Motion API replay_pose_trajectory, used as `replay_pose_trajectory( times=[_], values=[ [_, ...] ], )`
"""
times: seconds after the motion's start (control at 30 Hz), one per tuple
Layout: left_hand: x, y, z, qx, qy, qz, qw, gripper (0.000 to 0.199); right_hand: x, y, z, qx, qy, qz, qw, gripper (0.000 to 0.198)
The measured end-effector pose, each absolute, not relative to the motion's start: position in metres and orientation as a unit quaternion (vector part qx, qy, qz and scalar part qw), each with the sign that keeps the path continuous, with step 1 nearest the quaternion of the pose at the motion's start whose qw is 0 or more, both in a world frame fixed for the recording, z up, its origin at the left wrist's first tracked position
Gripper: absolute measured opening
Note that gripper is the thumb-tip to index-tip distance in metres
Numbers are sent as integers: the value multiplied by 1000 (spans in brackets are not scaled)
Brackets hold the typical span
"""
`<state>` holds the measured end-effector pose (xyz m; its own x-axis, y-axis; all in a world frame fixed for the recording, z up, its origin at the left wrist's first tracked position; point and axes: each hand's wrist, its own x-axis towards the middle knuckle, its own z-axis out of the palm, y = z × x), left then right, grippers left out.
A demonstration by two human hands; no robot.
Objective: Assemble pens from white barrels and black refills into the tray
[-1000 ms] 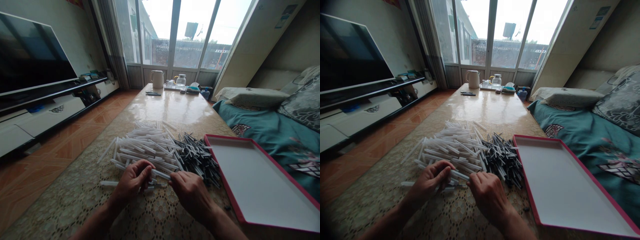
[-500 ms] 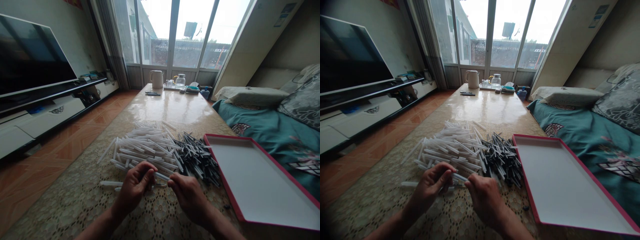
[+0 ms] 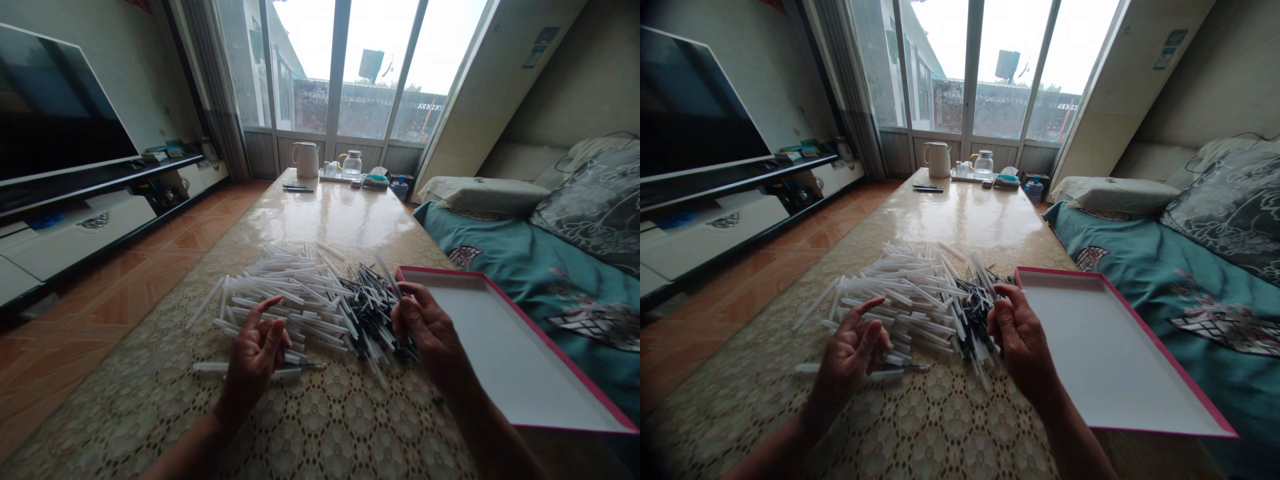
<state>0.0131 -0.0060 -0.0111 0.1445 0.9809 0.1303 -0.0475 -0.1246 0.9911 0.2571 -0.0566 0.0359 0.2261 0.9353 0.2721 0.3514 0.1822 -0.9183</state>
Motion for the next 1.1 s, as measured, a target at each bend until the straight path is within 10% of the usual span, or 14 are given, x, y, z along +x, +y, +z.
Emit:
replay_pose_trajectory(
  times=[0.5,1.1],
  values=[
    [11,-7,-15,602,421,455,504,44,450,-148,-21,-726,-665,139,106,21],
    [12,-8,-11,587,428,461,510,44,417,-205,-74,-664,-717,-43,209,49]
  ],
)
